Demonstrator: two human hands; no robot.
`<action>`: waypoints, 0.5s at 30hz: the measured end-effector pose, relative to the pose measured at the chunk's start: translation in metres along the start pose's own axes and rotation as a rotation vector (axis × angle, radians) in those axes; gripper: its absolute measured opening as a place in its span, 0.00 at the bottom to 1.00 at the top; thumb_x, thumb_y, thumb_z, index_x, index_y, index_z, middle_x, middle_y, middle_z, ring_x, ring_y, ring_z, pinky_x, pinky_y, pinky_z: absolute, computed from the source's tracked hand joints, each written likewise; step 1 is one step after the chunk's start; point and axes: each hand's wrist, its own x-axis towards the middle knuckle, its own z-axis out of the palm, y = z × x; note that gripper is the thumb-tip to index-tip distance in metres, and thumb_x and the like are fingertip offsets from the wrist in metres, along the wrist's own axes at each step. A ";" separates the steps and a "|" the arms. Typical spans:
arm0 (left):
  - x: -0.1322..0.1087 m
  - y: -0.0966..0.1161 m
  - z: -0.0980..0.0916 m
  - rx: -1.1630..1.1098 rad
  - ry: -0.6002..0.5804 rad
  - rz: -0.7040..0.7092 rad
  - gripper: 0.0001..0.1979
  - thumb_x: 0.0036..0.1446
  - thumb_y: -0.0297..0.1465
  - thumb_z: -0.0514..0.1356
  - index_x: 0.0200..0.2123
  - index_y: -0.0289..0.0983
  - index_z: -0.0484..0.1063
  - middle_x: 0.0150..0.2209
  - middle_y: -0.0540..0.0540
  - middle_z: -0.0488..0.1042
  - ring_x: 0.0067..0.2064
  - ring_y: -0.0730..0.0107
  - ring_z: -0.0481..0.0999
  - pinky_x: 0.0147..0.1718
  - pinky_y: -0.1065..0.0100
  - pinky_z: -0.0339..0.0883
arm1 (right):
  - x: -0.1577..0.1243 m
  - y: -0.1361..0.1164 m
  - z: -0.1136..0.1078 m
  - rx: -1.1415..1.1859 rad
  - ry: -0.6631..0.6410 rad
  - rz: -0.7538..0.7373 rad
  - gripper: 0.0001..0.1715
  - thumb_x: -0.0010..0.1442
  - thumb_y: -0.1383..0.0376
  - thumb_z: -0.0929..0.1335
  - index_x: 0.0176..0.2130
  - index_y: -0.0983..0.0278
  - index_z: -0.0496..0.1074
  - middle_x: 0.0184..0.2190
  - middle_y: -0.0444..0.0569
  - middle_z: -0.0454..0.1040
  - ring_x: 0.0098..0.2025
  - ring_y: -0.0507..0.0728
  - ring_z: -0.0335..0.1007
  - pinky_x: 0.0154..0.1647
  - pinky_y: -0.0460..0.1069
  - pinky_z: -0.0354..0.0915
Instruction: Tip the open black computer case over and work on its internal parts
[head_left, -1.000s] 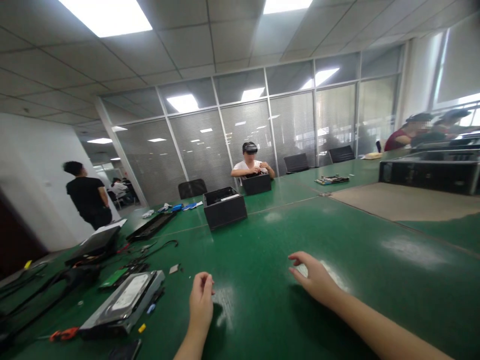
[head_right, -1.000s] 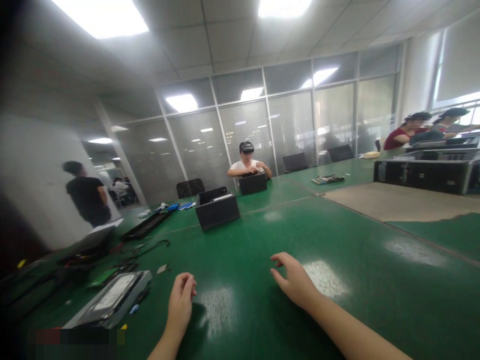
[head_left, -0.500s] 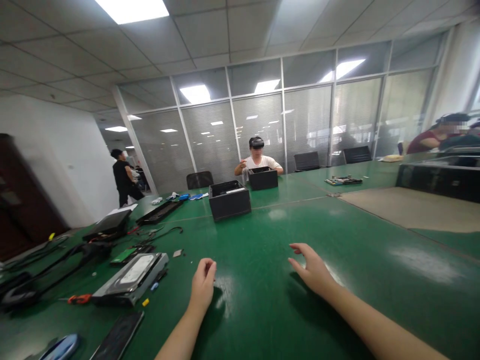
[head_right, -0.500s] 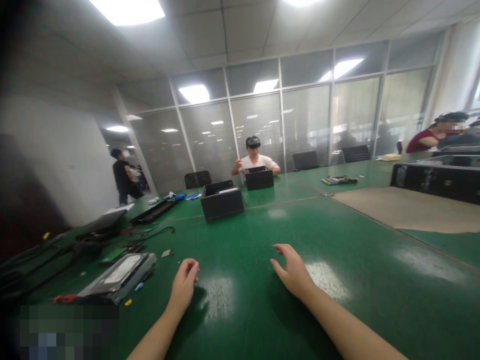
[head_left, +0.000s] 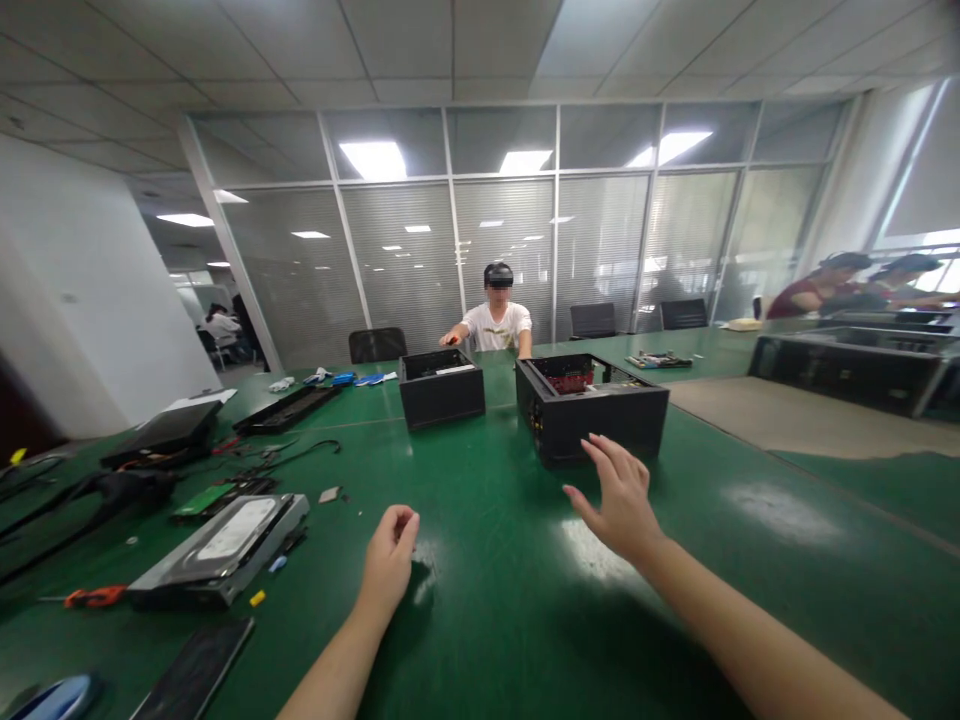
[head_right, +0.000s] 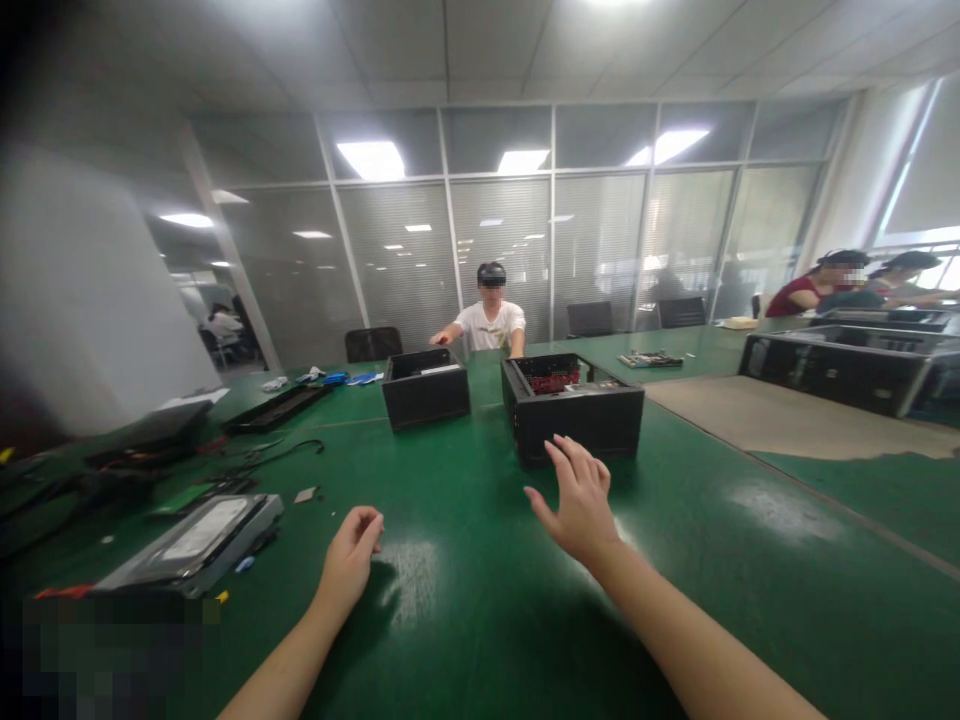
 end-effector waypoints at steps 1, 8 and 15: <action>0.000 -0.001 0.000 -0.002 -0.002 0.002 0.14 0.60 0.45 0.56 0.35 0.39 0.68 0.29 0.52 0.69 0.29 0.69 0.69 0.31 0.68 0.64 | 0.009 0.005 -0.003 -0.054 -0.007 0.014 0.37 0.63 0.50 0.65 0.64 0.65 0.57 0.64 0.60 0.59 0.66 0.66 0.51 0.62 0.61 0.49; 0.003 -0.007 0.001 0.001 -0.028 -0.008 0.14 0.59 0.44 0.58 0.35 0.39 0.69 0.30 0.51 0.69 0.31 0.67 0.70 0.31 0.68 0.65 | 0.084 0.053 0.000 -0.293 -0.312 -0.027 0.33 0.64 0.44 0.61 0.52 0.67 0.68 0.50 0.61 0.72 0.55 0.67 0.63 0.57 0.59 0.51; 0.007 -0.005 0.001 -0.031 -0.026 -0.059 0.15 0.58 0.45 0.57 0.36 0.39 0.68 0.30 0.51 0.70 0.29 0.68 0.71 0.30 0.68 0.65 | 0.097 0.038 -0.040 -0.236 -0.552 -0.125 0.25 0.66 0.48 0.63 0.45 0.66 0.72 0.44 0.57 0.74 0.50 0.64 0.68 0.50 0.56 0.58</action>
